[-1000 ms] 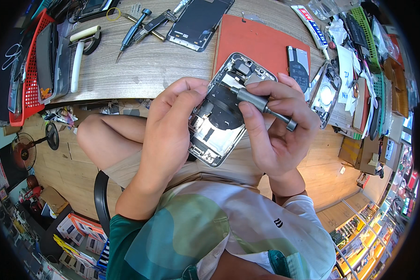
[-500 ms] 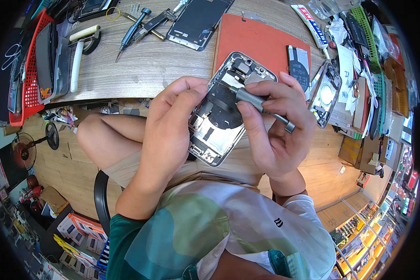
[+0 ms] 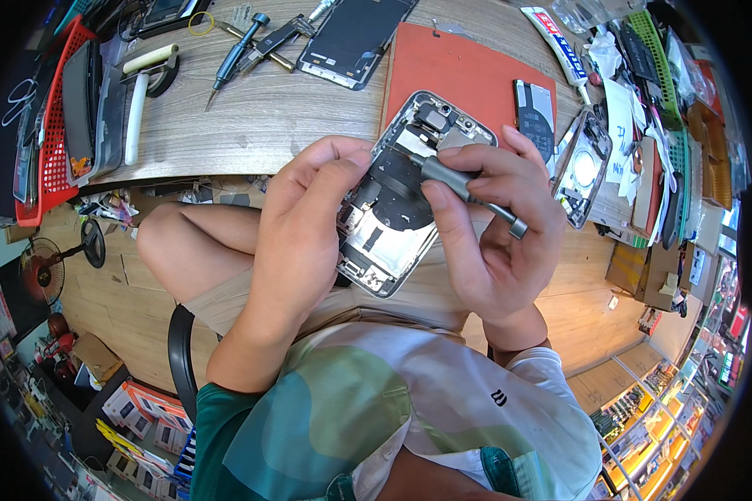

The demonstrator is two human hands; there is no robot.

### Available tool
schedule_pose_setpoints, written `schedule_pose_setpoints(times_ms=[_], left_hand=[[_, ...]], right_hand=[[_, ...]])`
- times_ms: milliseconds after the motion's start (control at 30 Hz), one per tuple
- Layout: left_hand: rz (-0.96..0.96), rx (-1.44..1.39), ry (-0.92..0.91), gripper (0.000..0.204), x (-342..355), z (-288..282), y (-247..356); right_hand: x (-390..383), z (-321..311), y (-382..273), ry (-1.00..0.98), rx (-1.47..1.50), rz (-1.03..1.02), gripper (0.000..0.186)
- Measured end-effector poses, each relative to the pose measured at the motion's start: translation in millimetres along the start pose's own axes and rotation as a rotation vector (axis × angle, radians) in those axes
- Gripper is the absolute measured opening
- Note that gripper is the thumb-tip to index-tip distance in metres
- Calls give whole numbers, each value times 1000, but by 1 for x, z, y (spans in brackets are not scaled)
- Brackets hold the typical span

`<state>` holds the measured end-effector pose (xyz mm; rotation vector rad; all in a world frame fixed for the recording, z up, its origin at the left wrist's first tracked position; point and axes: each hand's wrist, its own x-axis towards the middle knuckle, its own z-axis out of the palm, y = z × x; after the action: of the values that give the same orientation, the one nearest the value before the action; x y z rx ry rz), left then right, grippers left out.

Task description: The person is repairing a smartphone by using a screwdriver to remove screws and a metal tool to pry open the device. They manipulate internal components and place removed parts on the workbench.

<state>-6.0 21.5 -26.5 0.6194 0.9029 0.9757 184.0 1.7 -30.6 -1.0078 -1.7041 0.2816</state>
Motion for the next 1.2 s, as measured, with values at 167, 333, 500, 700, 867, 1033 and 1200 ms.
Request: schedule_pose_setpoints(times_ms=[167, 333, 500, 700, 867, 1033, 1200], left_hand=[[-5, 27, 7, 28, -1, 1, 2], [11, -8, -9, 29, 0, -2, -2], [-9, -22, 5, 28, 0, 1, -1], [-29, -57, 31, 21, -2, 5, 2], [-22, -59, 26, 21, -2, 5, 2], [-15, -41, 29, 21, -2, 4, 2], [-7, -39, 25, 21, -1, 6, 2]], right_hand=[[0, 1, 0, -3, -48, -5, 43], [7, -7, -8, -131, -163, 11, 44], [1, -2, 2, -28, -124, -22, 42], [-1, 1, -1, -10, -81, 33, 38], [-1, 0, -1, -30, -146, 22, 37], [6, -8, -11, -160, -266, 20, 44], [6, -9, -11, -151, -270, 3, 46]])
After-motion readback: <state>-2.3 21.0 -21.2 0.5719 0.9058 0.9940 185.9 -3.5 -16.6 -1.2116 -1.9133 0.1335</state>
